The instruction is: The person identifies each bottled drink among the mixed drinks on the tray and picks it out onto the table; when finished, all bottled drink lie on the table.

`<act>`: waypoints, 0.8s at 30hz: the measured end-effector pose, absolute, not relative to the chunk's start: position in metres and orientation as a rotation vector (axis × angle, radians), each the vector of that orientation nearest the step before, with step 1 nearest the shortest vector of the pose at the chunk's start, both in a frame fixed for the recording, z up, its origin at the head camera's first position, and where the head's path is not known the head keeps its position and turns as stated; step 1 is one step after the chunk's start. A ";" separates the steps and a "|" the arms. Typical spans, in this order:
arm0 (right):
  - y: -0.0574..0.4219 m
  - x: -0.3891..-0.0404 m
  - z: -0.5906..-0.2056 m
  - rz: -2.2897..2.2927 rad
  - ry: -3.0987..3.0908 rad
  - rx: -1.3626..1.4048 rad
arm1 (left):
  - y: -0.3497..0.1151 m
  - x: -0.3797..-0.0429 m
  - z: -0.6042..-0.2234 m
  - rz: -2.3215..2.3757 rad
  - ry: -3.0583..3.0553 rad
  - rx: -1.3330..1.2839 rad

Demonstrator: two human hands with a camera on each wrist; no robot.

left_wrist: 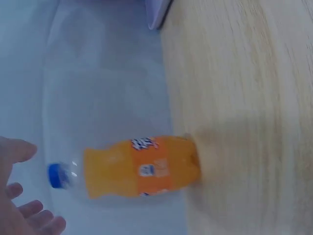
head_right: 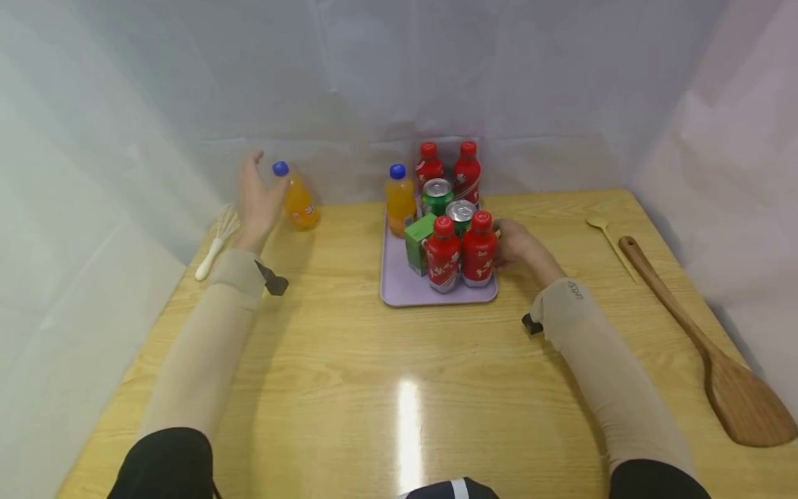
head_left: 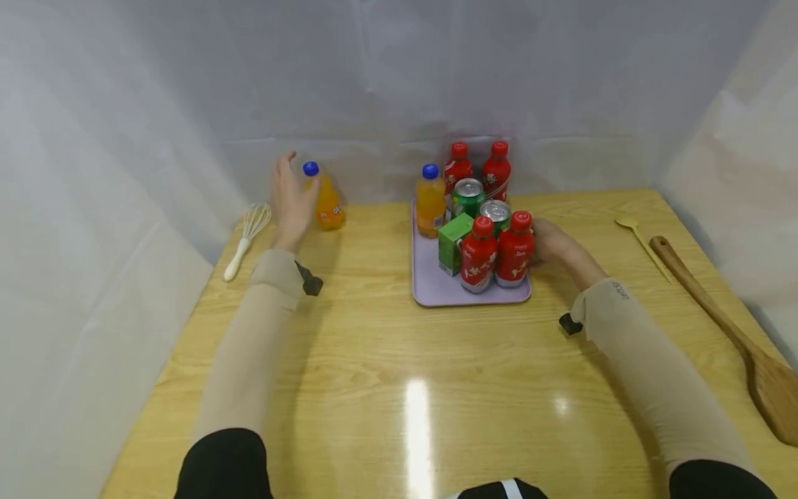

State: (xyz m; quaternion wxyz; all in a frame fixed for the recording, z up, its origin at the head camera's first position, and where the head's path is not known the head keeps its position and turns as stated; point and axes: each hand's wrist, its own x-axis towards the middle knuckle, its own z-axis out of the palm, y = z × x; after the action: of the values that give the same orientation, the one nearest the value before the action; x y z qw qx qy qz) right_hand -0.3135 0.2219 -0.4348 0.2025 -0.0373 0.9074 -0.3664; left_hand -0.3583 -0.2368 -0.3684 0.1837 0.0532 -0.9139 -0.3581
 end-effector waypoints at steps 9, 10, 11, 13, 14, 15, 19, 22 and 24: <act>0.222 -0.312 -0.433 -1.034 2.528 -0.089 | -0.185 -0.331 -0.345 -0.881 -2.395 -0.231; 0.222 -0.312 -0.432 -1.039 2.528 -0.087 | -0.178 -0.327 -0.344 -0.878 -2.386 -0.269; 0.222 -0.312 -0.432 -1.013 2.551 -0.106 | -0.171 -0.323 -0.344 -0.875 -2.377 -0.314; 0.222 -0.311 -0.432 -1.013 2.561 -0.118 | -0.157 -0.314 -0.343 -0.878 -2.380 -0.396; 0.221 -0.310 -0.432 -1.013 2.567 -0.122 | -0.151 -0.309 -0.343 -0.884 -2.391 -0.429; 0.221 -0.310 -0.432 -1.017 2.569 -0.125 | -0.144 -0.304 -0.343 -0.893 -2.396 -0.468; 0.221 -0.310 -0.433 -1.070 2.536 -0.105 | -0.121 -0.288 -0.347 -0.911 -2.440 -0.603; 0.221 -0.310 -0.434 -1.096 2.517 -0.092 | -0.106 -0.279 -0.352 -0.908 -2.485 -0.691; 0.221 -0.310 -0.434 -1.088 2.524 -0.095 | -0.097 -0.275 -0.356 -0.900 -2.507 -0.753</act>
State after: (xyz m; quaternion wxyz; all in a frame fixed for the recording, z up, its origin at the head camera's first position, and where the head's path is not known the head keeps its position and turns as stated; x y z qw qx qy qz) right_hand -0.3104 0.2215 -0.4339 0.1947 -0.0338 0.9002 -0.3881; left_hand -0.2747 -0.0975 -0.3562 0.1857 -0.2673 -0.8899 -0.3196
